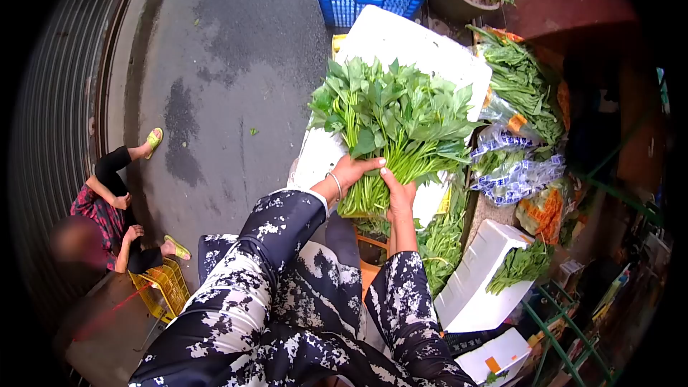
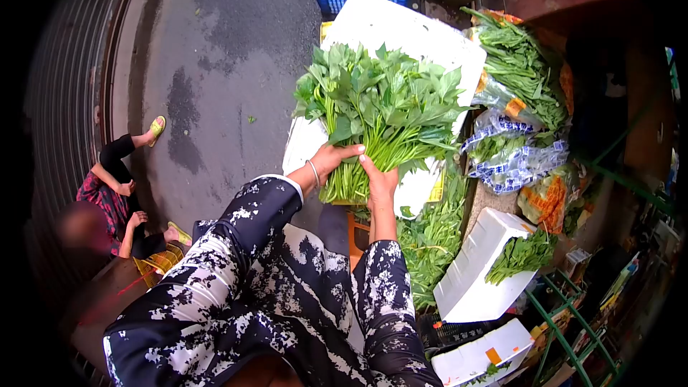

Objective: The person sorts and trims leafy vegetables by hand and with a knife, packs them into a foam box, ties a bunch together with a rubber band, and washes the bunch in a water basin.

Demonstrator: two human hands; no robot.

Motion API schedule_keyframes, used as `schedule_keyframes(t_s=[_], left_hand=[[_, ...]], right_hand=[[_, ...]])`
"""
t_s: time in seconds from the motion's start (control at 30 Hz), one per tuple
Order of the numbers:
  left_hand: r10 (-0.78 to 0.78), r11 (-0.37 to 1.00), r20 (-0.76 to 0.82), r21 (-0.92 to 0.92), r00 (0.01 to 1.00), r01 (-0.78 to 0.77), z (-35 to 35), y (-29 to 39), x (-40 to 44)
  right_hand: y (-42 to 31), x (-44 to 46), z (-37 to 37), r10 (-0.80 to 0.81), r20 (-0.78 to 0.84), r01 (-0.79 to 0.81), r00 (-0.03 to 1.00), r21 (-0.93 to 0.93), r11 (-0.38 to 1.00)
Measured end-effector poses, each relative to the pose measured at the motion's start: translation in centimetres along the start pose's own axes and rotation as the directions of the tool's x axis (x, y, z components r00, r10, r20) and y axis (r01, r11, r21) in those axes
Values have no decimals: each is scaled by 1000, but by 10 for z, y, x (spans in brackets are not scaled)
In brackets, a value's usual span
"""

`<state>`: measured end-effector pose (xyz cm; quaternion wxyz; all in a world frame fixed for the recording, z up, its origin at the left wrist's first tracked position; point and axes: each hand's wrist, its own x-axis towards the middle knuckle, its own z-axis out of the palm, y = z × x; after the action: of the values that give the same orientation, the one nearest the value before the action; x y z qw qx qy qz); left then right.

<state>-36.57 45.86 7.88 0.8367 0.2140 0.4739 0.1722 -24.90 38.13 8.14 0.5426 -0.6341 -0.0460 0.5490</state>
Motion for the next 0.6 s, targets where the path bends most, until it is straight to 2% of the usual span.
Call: schedule_keyframes(t_s=[0.1, 0.23, 0.3, 0.33, 0.37, 0.53, 0.6], left_hand=[[17, 1000, -125, -22, 992, -20, 18, 7, -29], [136, 983, -127, -109, 983, -150, 47, 5, -86], [5, 973, -81, -229, 997, -24, 59, 7, -109], [-35, 975, -67, -220, 997, 19, 64, 15, -121], [-6, 969, -99, -246, 995, -19, 69, 21, -129], [49, 984, -31, -172, 998, -54, 46, 46, -125], [-6, 985, -42, -175, 999, -2, 32, 74, -127]], right_hand=[[-44, -33, 14, -12, -30, 9, 999, -85, 996], [-84, -81, 8, -16, 47, 24, 999, -188, 982], [-95, -100, 2, -20, 57, 31, 998, -203, 979], [-99, -106, 3, -10, 57, 22, 998, -219, 975], [-100, -110, 4, -31, 56, 42, 998, -209, 977], [-97, -119, 49, -230, -48, 218, 972, -179, 959], [-95, -111, 74, -277, -55, 262, 959, -199, 944]])
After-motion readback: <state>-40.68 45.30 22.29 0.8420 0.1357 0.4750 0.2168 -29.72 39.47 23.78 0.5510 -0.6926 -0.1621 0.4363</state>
